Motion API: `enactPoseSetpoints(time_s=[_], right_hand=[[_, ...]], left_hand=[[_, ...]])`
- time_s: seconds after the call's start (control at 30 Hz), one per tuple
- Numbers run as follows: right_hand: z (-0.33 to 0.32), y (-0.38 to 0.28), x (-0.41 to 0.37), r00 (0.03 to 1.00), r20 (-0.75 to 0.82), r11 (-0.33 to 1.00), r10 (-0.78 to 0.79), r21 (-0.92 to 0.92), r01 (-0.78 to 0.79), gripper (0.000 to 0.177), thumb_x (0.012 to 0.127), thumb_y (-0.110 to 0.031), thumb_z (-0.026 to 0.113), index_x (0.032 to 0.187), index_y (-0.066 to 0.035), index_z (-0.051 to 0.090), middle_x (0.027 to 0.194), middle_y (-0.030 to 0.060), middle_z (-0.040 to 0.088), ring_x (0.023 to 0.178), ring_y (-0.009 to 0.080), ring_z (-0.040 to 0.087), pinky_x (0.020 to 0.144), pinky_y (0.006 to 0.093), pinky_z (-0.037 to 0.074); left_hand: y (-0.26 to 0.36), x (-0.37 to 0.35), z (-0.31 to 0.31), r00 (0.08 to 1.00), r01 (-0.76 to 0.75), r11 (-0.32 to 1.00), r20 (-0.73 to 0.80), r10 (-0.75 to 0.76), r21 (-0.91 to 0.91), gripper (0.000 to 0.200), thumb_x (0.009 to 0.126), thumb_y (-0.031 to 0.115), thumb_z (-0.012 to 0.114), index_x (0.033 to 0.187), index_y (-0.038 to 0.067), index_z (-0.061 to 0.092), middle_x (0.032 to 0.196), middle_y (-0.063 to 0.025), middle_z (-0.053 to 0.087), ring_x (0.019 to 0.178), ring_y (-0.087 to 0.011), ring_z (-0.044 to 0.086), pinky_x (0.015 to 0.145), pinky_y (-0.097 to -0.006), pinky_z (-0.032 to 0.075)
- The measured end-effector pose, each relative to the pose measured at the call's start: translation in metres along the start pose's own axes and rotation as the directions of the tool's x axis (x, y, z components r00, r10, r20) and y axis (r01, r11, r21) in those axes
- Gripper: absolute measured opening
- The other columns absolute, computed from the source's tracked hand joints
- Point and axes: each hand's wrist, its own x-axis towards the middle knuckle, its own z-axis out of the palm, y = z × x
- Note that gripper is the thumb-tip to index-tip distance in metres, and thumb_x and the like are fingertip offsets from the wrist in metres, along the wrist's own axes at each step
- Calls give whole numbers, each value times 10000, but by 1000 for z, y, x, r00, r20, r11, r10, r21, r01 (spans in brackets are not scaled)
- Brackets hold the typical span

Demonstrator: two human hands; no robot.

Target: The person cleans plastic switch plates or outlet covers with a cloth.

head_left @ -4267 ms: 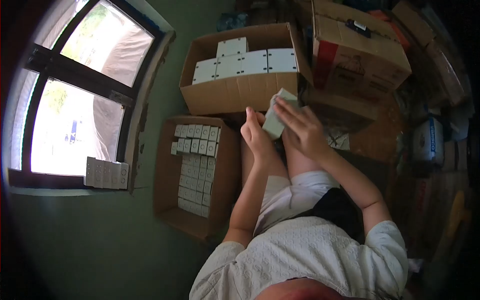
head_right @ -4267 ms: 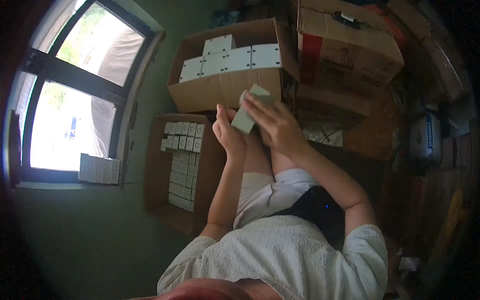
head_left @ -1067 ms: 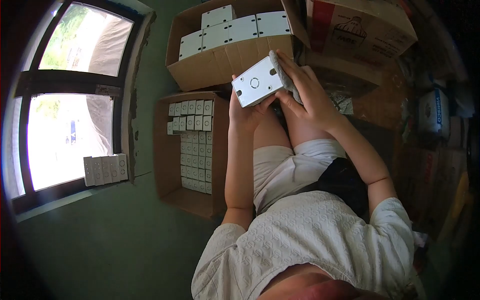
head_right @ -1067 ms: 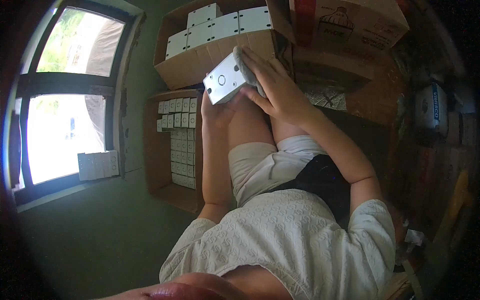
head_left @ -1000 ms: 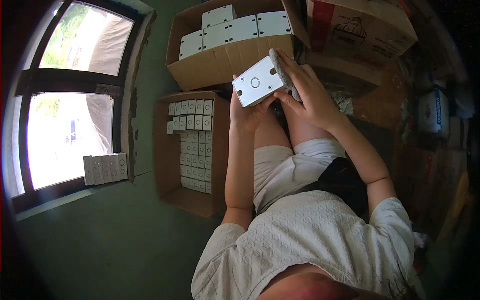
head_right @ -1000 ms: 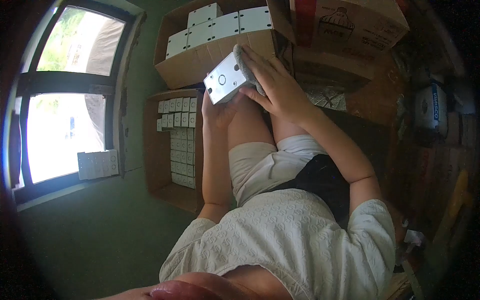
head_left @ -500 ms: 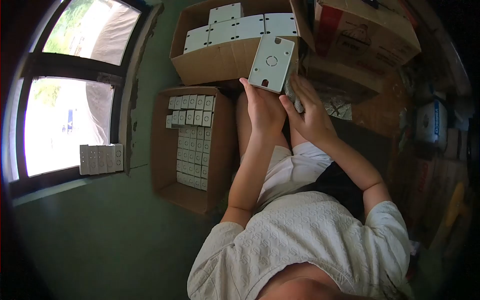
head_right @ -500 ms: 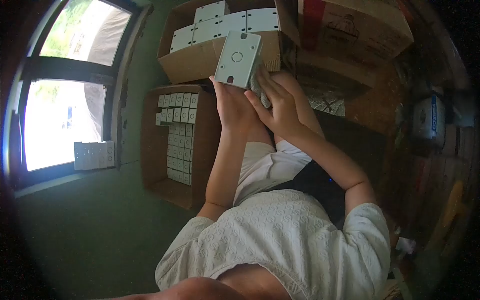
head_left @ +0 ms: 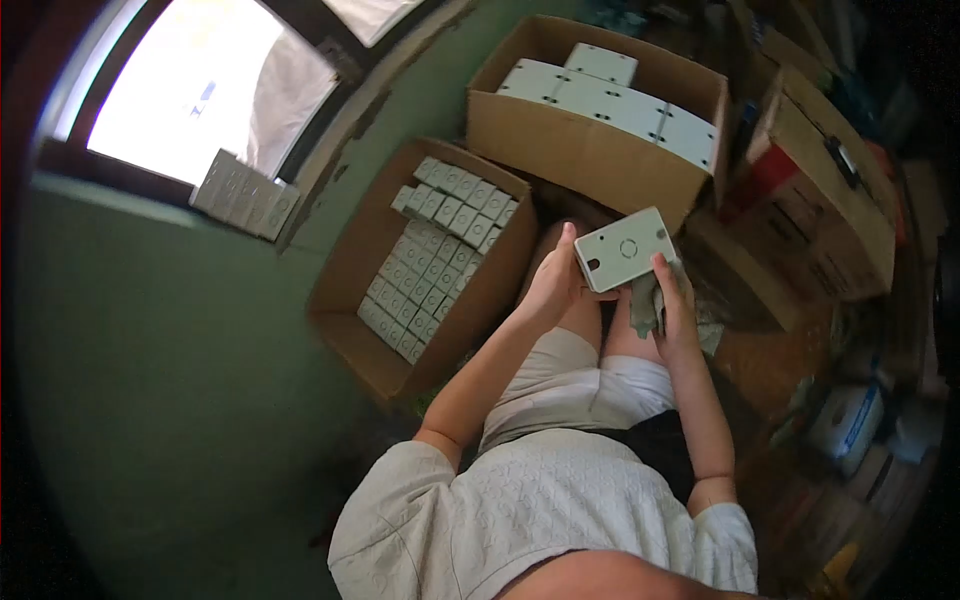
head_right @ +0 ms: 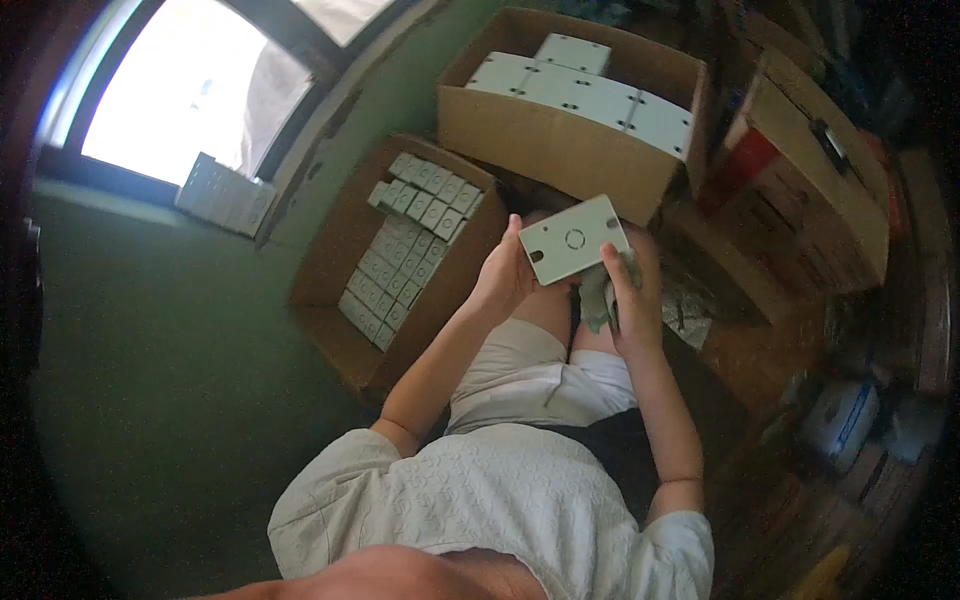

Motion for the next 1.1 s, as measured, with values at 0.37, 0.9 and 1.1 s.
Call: enactPoseSetpoints(time_s=[0.37,0.9,1.1], right_hand=[[42,-7,-11,997,74,953,31,-302,-7,365,977,-233,643,1260,-6,603,1162,96,659,1036,150,598,888,287,474],[31,7,-3,989,134,940,57,-342,-8,299,976,-185,622,1249,-67,605,1087,44,639,977,116,599,822,255,502],[37,11,-3,967,202,933,154,-351,-75,287,971,-184,632,1228,-58,607,1041,32,644,932,102,604,808,252,497]], left_hand=[[22,-44,-13,883,-218,-167,267,387,962,841,787,304,794,1483,107,364,1381,-178,445,1238,-359,514,987,-428,500],[432,-225,-163,395,918,-397,49,917,28,546,956,397,472,1416,107,420,1190,-183,655,1183,-357,551,959,-530,422],[452,-207,-157,490,863,-505,-252,835,3,528,1001,426,348,1472,186,353,1325,-195,586,1330,-322,418,1076,-475,299]])
